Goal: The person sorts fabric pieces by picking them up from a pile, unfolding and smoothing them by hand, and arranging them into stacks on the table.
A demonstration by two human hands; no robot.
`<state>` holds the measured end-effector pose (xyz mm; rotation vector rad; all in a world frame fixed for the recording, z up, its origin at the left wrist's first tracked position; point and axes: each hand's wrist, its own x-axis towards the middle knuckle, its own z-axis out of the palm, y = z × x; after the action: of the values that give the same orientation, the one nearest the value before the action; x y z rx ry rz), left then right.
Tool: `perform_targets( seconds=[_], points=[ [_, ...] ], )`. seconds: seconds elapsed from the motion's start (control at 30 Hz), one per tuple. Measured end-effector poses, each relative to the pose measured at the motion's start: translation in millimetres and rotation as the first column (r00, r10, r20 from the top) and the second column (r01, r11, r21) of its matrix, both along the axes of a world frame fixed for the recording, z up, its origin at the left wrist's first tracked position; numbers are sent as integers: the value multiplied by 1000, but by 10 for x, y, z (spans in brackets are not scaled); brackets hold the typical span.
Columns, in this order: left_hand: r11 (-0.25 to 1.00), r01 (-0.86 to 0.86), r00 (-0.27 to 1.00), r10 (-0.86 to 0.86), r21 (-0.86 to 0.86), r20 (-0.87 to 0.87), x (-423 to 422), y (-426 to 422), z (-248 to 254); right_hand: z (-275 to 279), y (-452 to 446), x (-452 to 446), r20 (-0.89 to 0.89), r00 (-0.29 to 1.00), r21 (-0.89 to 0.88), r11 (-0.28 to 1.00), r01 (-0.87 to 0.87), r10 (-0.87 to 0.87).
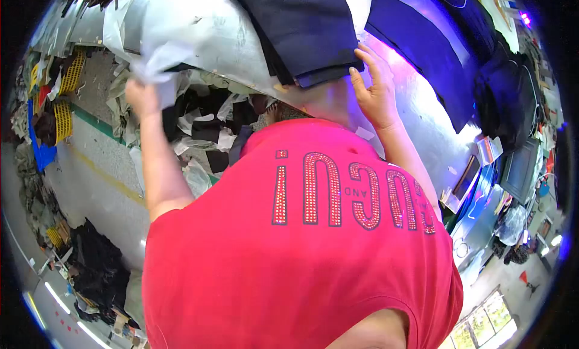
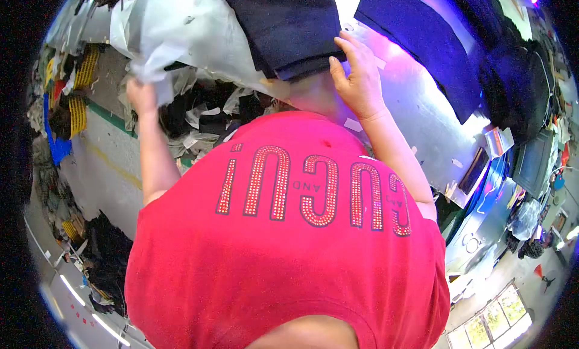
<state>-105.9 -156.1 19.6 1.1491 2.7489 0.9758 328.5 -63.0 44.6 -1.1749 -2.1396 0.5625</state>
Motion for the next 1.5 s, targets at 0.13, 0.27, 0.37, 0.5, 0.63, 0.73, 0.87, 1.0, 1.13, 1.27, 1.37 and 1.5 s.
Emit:
perform_targets(
  seconds=[0.13, 0.27, 0.37, 0.5, 0.63, 0.73, 0.87, 1.0, 1.13, 1.27, 1.37, 1.5],
  points=[
    [694, -541, 841, 445, -474, -309, -444, -852, -248, 165, 99, -206, 230, 966, 126, 981, -147, 115],
    [937, -337, 887, 283, -92, -365, -490, -761, -661, 198, 189, -318, 418, 892, 82, 971, -223, 169],
    [967, 139, 957, -76, 214, -281, 59, -48, -364, 364, 222, -406, 561, 806, 93, 954, -287, 188],
    [699, 614, 788, -573, 368, -227, 1048, 592, 81, 301, 317, -495, 683, 714, 168, 918, -359, 154],
    [463, 840, 535, -794, 284, -288, 1807, 782, 550, 518, 434, -601, 566, 809, -49, 986, -160, 160],
    [421, 830, 510, -838, 365, -194, 1904, 1156, 244, 488, 609, -556, 289, 957, -282, 957, 65, 20],
    [756, 474, 542, -655, 452, 526, 1624, 1767, 111, 390, 891, -358, -269, 938, -183, 967, 175, -220],
    [883, 196, 211, -462, 426, 862, 1394, 1900, 109, 290, 682, -71, -530, 683, -550, 817, 173, -502],
    [888, 171, 96, -447, 427, 889, 1361, 1888, 50, 132, 366, 19, -497, 595, -821, 564, -87, -632],
    [874, 114, 27, -477, 472, 878, 1406, 1860, 152, 310, 223, -280, -475, 654, -877, 377, -298, -589],
    [879, 46, -19, -475, 475, 880, 1461, 1814, 231, 280, 272, -527, -502, 632, -864, 376, -335, -590],
    [855, 41, 85, -519, 518, 850, 1531, 1708, 261, 367, 357, -754, -502, 549, -858, 306, -412, -668]
  ],
)
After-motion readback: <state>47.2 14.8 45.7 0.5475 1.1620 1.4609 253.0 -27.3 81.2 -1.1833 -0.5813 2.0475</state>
